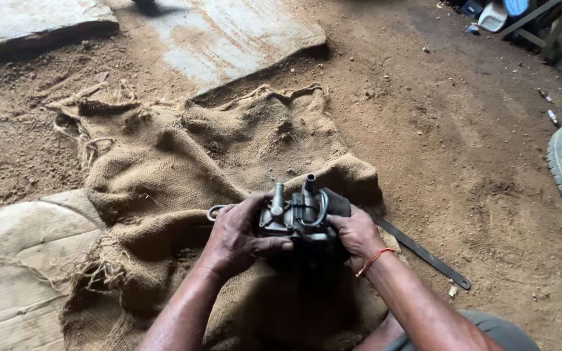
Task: The person is sitting on the ground and working on a mechanical part, likely a brake caliper. They use a screwdriver to adjust components and a rag to wipe the part. The person also uses a metal bar to apply pressure to the part.
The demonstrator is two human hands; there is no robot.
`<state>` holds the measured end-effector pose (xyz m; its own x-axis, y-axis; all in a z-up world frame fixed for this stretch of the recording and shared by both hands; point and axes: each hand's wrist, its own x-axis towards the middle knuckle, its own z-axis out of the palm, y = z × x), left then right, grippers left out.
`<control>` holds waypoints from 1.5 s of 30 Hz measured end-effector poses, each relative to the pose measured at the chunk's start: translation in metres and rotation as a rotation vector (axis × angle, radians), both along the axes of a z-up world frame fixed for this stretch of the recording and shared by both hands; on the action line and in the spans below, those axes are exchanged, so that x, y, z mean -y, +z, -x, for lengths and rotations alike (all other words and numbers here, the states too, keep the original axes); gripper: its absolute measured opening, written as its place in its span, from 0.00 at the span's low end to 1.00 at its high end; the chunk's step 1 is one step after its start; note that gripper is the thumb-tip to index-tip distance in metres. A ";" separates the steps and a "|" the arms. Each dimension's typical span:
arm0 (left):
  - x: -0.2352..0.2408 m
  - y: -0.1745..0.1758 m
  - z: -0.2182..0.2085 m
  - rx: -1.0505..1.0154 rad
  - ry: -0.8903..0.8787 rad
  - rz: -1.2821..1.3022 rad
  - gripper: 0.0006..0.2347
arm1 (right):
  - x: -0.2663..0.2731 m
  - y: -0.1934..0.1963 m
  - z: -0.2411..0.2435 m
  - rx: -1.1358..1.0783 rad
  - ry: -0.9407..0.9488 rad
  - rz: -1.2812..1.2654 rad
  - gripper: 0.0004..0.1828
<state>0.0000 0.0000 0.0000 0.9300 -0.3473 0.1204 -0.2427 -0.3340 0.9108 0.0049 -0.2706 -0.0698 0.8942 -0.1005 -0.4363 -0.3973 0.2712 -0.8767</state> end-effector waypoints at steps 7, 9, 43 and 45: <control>-0.002 -0.040 0.003 0.435 0.151 -0.358 0.48 | -0.001 -0.023 0.008 -0.073 -0.049 0.072 0.15; -0.010 -0.050 -0.002 0.389 0.236 -0.356 0.48 | 0.000 -0.026 0.005 -0.049 -0.062 0.039 0.16; -0.030 0.018 -0.014 -0.752 0.263 -0.299 0.42 | -0.020 -0.003 0.003 -0.437 -0.063 -0.149 0.16; -0.027 0.013 -0.012 -0.756 0.214 -0.293 0.42 | -0.019 -0.010 0.004 -0.498 -0.027 -0.163 0.16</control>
